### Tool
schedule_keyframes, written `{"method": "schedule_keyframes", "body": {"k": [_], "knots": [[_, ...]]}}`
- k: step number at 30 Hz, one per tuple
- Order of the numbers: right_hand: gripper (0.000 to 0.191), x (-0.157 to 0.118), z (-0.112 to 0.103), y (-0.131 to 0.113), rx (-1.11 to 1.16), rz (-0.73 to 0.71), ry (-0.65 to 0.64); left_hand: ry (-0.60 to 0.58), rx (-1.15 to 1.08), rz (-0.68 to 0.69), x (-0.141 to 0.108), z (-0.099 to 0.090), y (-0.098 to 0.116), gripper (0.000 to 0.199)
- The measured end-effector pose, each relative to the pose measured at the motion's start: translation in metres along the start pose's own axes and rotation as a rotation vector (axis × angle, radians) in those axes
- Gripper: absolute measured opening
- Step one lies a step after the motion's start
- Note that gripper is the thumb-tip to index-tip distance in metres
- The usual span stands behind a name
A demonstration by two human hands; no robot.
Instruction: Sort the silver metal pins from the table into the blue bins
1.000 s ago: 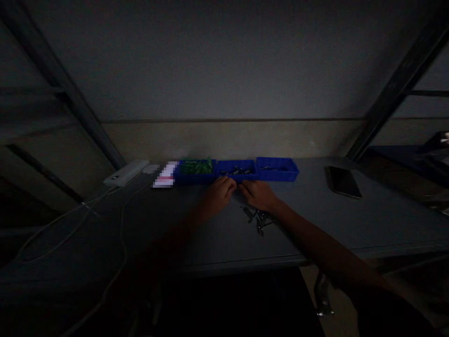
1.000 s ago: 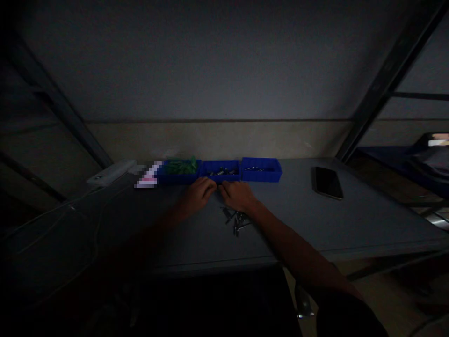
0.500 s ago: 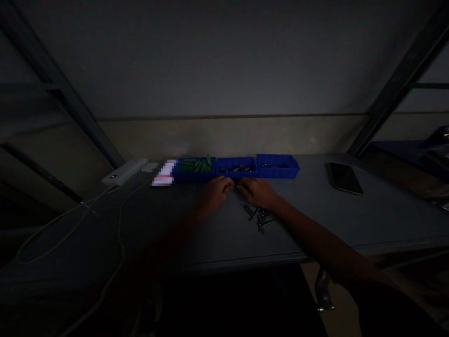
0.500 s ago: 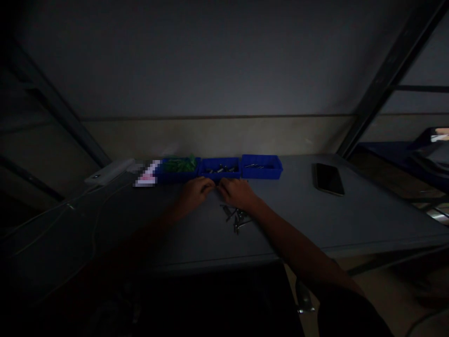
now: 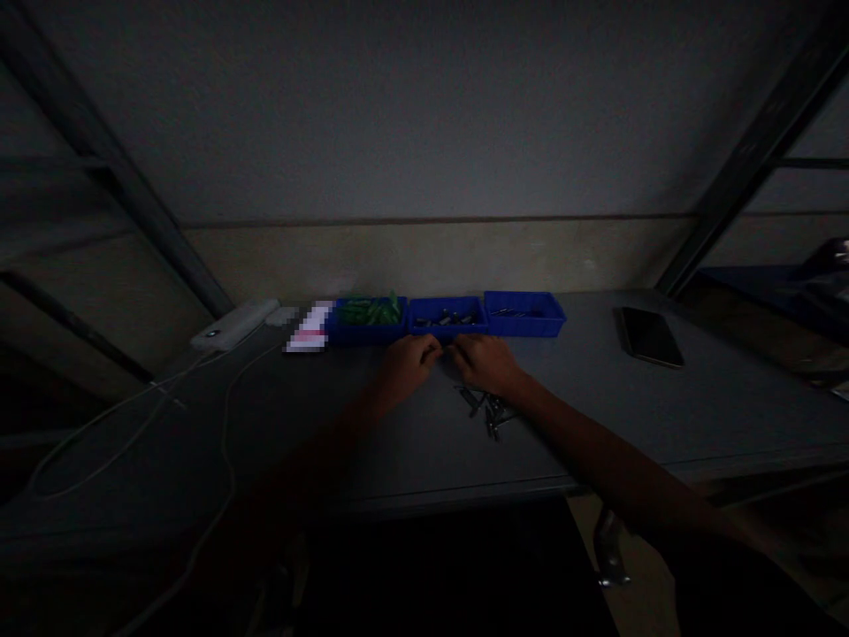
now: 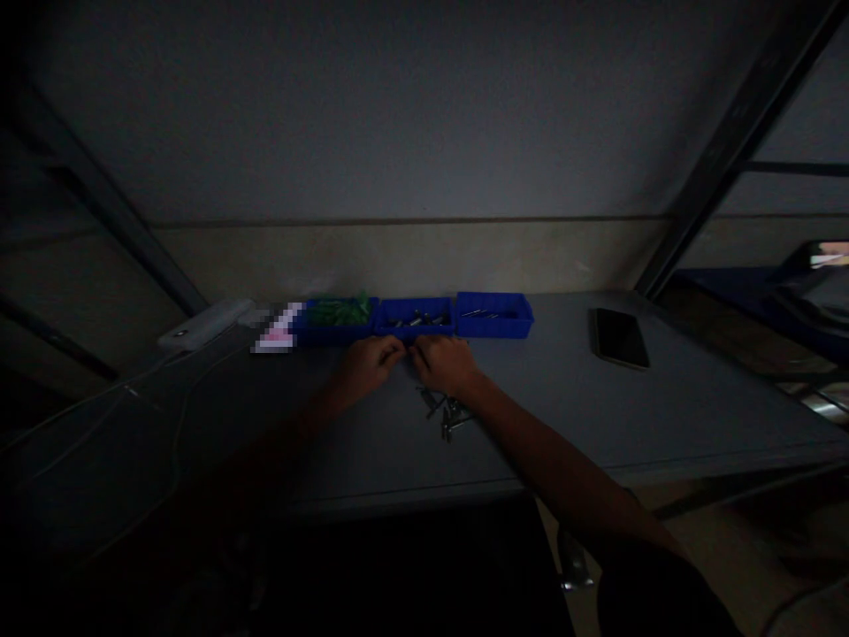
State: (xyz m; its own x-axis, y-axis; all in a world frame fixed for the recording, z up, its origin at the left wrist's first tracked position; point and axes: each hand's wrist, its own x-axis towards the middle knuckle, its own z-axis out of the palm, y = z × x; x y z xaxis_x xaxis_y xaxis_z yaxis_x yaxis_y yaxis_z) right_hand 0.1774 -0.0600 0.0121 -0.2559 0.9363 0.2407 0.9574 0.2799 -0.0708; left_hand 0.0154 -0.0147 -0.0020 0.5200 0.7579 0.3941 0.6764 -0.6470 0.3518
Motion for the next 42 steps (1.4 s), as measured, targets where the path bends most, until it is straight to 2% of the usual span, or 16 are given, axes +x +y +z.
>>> {"method": "schedule_keyframes", "body": {"k": [4,10,19,24,29,35,38,42], "knots": [[0.036,0.0006,0.0009,0.0043,0.052,0.007,0.041,0.065,-0.043,0.038,-0.0003,0.0015,-0.0024,0.008],[0.028,-0.0005,0.0013,0.0079,0.147,-0.035,0.106,0.067,-0.022,0.074,-0.0002,-0.0004,-0.0034,0.011],[0.033,0.0010,0.0020,0.0086,0.118,-0.013,0.065,0.076,-0.092,0.103,-0.0010,-0.0006,-0.0012,0.011],[0.031,-0.0010,0.0012,0.0096,0.177,-0.041,0.096,0.095,-0.096,0.092,0.0001,-0.0019,-0.0022,0.010],[0.029,-0.0019,-0.0037,0.0107,0.173,-0.081,0.085,0.089,-0.082,0.144,-0.0005,-0.0009,-0.0032,0.014],[0.033,-0.0015,-0.0048,0.0100,0.160,-0.059,0.101,0.194,-0.142,0.096,-0.0018,0.0030,-0.0016,0.015],[0.031,-0.0022,-0.0038,0.0088,0.196,-0.068,0.111,0.188,-0.116,0.098,-0.0016,-0.0005,-0.0003,0.008],[0.029,-0.0027,-0.0038,0.0094,0.216,-0.048,0.132,0.164,-0.106,0.100,-0.0010,-0.0048,0.0005,0.011]]}}
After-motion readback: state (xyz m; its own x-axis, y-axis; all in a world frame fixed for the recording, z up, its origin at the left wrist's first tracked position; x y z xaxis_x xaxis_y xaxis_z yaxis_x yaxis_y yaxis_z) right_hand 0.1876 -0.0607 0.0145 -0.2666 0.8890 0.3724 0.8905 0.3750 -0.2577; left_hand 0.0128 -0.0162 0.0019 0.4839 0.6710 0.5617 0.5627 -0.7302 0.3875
